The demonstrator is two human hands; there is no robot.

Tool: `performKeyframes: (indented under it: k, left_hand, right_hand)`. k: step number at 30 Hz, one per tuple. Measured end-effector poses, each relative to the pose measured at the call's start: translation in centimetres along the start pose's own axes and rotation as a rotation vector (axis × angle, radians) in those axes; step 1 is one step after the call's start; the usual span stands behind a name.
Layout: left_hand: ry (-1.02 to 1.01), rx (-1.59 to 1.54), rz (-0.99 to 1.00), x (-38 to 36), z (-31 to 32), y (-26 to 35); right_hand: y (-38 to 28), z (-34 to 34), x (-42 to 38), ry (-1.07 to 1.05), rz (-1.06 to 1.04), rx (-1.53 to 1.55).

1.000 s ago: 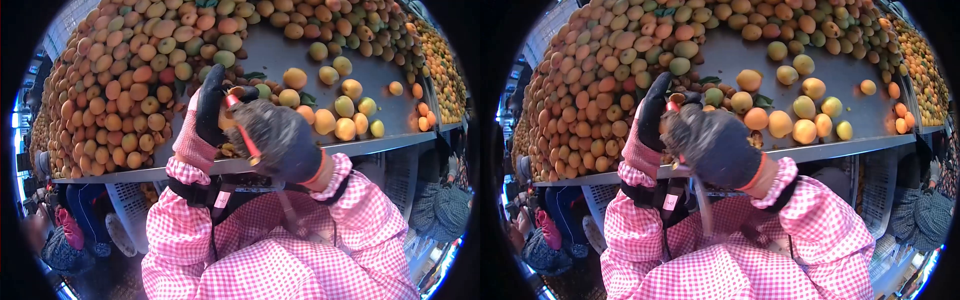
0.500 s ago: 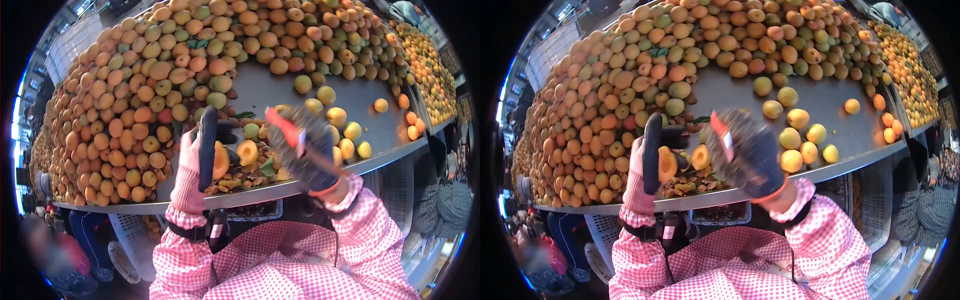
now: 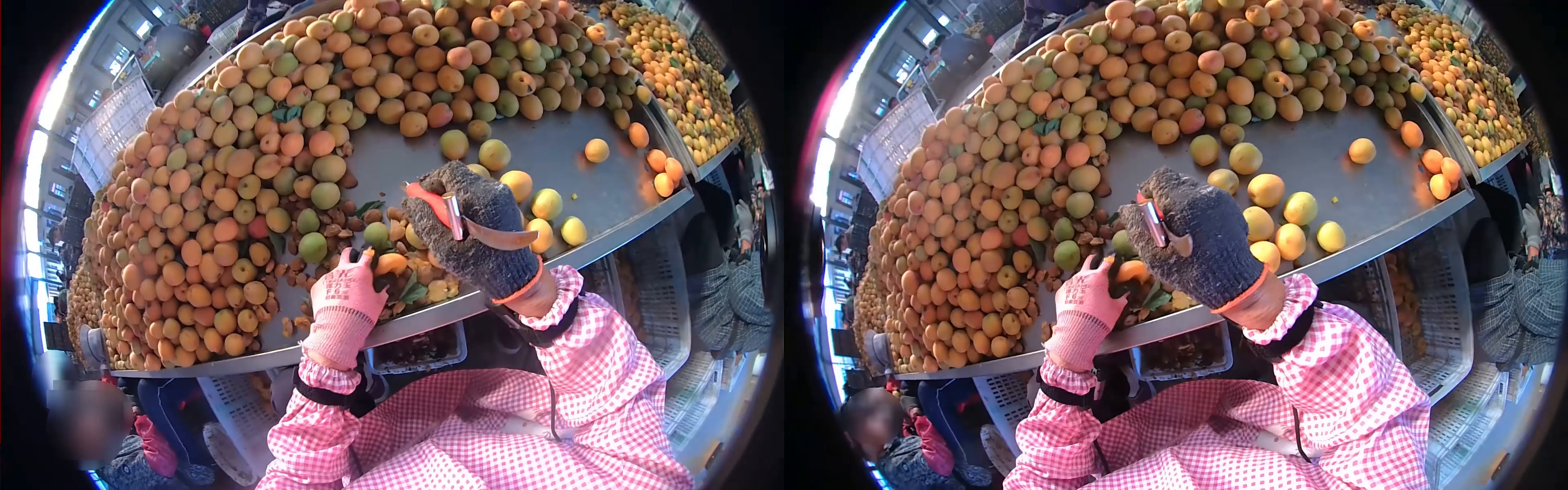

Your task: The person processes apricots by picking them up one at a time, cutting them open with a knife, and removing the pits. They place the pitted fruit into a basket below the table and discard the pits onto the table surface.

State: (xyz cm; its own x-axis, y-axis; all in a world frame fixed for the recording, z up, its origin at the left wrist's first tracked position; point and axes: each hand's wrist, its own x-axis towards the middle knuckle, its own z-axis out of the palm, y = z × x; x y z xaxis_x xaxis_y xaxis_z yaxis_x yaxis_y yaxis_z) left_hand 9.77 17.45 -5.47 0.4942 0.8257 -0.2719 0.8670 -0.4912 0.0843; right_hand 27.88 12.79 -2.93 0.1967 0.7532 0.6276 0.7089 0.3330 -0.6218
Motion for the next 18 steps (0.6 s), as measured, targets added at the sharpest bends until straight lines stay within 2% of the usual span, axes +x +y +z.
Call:
performKeyframes:
  k: [2, 4, 5, 6, 8, 9, 10, 12, 13, 14, 16, 18]
  left_hand:
    - [0.073, -0.038, -0.004, -0.6, 0.8, -0.4]
    - [0.246, -0.258, 0.018, -1.6, 1.0, -0.7]
    - [0.382, -0.361, 0.084, -2.5, 0.5, -1.0]
    - [0.477, -0.450, 0.121, -3.5, 0.1, -2.0]
    - [0.649, -0.730, 0.057, -7.4, -1.9, -3.5]
    - [0.601, -0.851, -0.098, -9.9, -3.5, -4.1]
    - [0.554, -0.966, -0.256, -12.4, -4.7, -5.1]
    - [0.662, -0.792, -0.182, -16.4, -4.4, -9.0]
    - [0.720, -0.642, -0.150, -17.8, -4.4, -10.0]
    - [0.740, -0.955, -0.394, -19.1, -3.8, -11.8]
    - [0.656, -0.761, -0.436, -22.4, -0.9, -18.5]
    - [0.518, -0.113, -0.757, -22.6, 0.9, -21.8]
  right_hand:
    - [0.0, -0.9, 0.0, 0.002, 0.025, 0.017]
    - [0.2, -1.7, -0.2, 0.043, 0.003, -0.008]
    - [1.2, -1.8, -0.3, 0.082, -0.153, -0.112]
    - [1.4, -2.4, -0.5, 0.089, -0.158, -0.100]
    - [0.7, -3.2, -1.2, 0.137, 0.227, 0.338]
    - [1.4, -4.2, -1.4, -0.006, 0.289, 0.158]
    - [2.0, -4.9, -1.7, -0.039, 0.207, 0.174]
    - [2.0, -5.9, -2.1, -0.068, 0.191, 0.343]
    - [1.1, -6.7, -2.1, -0.087, 0.395, 0.471]
    - [0.2, -7.5, -2.2, -0.108, 0.598, 0.592]
    - [-0.4, -7.7, -2.4, -0.011, 0.592, 0.536]
    - [-0.1, -8.3, -2.2, 0.082, 0.649, 0.588]
